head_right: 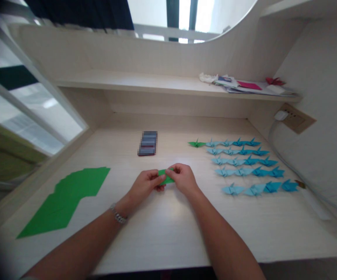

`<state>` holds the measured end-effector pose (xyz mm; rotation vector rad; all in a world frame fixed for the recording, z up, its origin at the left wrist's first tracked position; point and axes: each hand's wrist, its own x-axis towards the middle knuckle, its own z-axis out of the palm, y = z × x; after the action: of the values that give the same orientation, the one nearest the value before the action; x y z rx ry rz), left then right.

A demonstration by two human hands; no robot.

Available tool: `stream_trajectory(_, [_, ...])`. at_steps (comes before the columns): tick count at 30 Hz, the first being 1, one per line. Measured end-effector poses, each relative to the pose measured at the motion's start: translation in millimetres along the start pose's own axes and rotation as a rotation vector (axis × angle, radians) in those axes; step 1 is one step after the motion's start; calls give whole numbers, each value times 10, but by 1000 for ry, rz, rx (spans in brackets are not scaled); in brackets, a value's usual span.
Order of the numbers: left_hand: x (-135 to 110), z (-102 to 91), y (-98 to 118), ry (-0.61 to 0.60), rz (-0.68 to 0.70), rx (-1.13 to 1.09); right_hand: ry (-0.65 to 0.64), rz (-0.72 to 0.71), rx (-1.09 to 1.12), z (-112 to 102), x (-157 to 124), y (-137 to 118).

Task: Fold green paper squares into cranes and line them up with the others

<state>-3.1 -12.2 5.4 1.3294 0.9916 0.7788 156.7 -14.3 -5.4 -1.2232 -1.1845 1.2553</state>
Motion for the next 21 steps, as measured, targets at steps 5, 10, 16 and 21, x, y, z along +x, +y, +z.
stream_trajectory(5, [1,-5,9,-19,-9,-38,-16,57,85,-20,-5,2])
stream_trajectory(10, [10,-16,-16,6,3,-8,-15,77,125,-11,0,13])
stream_trajectory(16, [-2,-27,8,11,19,-25,7,14,170,-1,3,-26])
stream_trajectory(21, [-11,-42,13,-34,57,-208,-2,133,333,-47,-13,-61])
